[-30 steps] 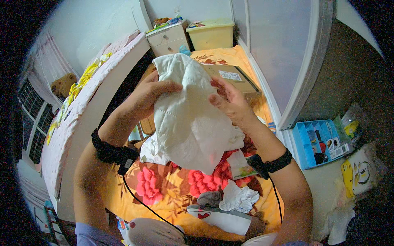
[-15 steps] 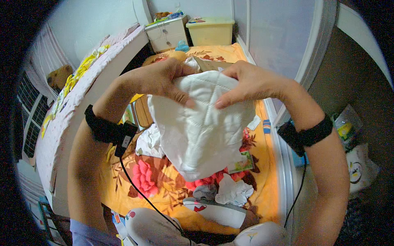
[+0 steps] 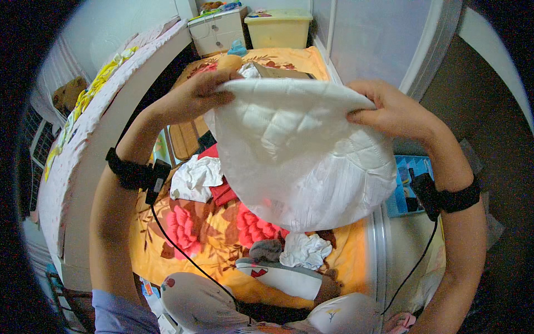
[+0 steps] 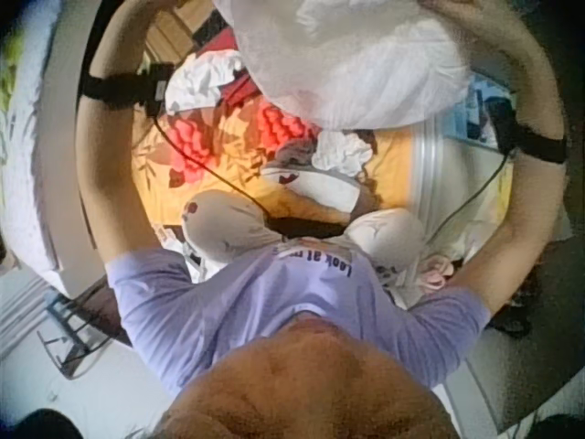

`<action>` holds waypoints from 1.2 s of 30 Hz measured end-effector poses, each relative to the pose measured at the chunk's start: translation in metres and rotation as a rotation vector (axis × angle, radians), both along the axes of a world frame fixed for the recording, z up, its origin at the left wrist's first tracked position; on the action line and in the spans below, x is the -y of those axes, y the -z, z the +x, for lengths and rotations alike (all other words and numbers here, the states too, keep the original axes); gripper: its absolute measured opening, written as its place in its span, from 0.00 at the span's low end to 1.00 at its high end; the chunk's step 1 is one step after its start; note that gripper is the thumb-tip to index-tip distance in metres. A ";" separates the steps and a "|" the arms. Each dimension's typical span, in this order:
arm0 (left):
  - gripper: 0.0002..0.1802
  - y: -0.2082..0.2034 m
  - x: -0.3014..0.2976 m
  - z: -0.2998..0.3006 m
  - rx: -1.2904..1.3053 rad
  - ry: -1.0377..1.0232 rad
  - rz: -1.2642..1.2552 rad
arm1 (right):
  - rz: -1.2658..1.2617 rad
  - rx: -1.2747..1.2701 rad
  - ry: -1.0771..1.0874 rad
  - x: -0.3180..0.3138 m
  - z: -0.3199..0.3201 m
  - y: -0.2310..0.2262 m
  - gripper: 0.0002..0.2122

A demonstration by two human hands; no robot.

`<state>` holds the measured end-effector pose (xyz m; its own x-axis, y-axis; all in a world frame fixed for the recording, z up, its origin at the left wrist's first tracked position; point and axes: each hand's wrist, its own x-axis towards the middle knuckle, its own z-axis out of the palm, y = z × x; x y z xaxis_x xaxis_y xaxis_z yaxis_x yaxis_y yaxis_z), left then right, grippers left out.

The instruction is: The person sorts through various items of clothing and laundry on a bed, handling a white cloth, a red bag, and a black sweatshirt.

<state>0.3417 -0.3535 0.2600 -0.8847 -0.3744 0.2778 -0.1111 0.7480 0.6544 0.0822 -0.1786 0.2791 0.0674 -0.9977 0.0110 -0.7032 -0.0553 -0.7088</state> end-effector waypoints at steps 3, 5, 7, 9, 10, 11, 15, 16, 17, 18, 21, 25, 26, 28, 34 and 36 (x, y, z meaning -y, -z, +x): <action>0.13 -0.007 -0.010 0.004 0.192 0.149 0.017 | 0.059 0.024 -0.073 -0.002 -0.011 0.002 0.14; 0.14 -0.011 -0.023 0.005 0.215 0.303 0.060 | 0.131 -0.002 -0.222 -0.007 -0.008 0.005 0.15; 0.16 -0.012 -0.042 -0.007 0.040 0.515 0.065 | 0.155 0.008 -0.313 -0.005 0.000 0.000 0.15; 0.14 -0.020 -0.053 -0.019 -0.089 0.567 -0.204 | 0.197 0.075 -0.444 0.004 0.015 -0.001 0.14; 0.13 -0.018 -0.053 -0.026 -0.155 0.600 -0.342 | 0.197 0.076 -0.441 0.009 0.025 -0.002 0.14; 0.12 -0.017 -0.054 -0.033 -0.229 0.621 -0.477 | 0.178 0.068 -0.392 0.014 0.036 -0.003 0.15; 0.12 0.004 -0.048 -0.046 -0.279 0.619 -0.180 | 0.051 0.322 -0.343 0.027 0.038 0.017 0.21; 0.11 0.005 -0.046 -0.044 -0.281 0.595 -0.009 | 0.052 0.325 -0.346 0.030 0.036 0.022 0.21; 0.11 0.006 -0.044 -0.042 -0.279 0.592 -0.008 | -0.028 0.235 -0.160 0.031 0.031 0.027 0.23; 0.10 0.006 -0.041 -0.041 -0.257 0.471 0.204 | -0.107 0.144 0.027 0.031 0.025 0.033 0.25; 0.10 0.011 -0.032 -0.040 -0.373 0.237 0.340 | -0.038 0.539 -0.035 0.019 0.018 0.046 0.35; 0.11 0.005 -0.035 -0.036 -0.317 0.093 0.266 | 0.069 0.615 -0.069 0.001 0.030 0.069 0.34; 0.11 0.006 -0.035 -0.038 -0.320 0.089 0.268 | 0.055 0.340 -0.007 -0.003 0.035 0.070 0.29; 0.13 0.010 -0.030 -0.042 -0.374 0.126 0.181 | -0.019 0.348 0.041 0.002 0.037 0.078 0.17; 0.11 0.023 -0.006 -0.023 -0.341 -0.003 0.035 | -0.432 -0.203 0.147 0.011 0.018 0.054 0.11; 0.13 0.032 0.004 -0.021 -0.451 -0.044 -0.230 | -0.524 -0.217 0.134 0.012 0.025 0.050 0.10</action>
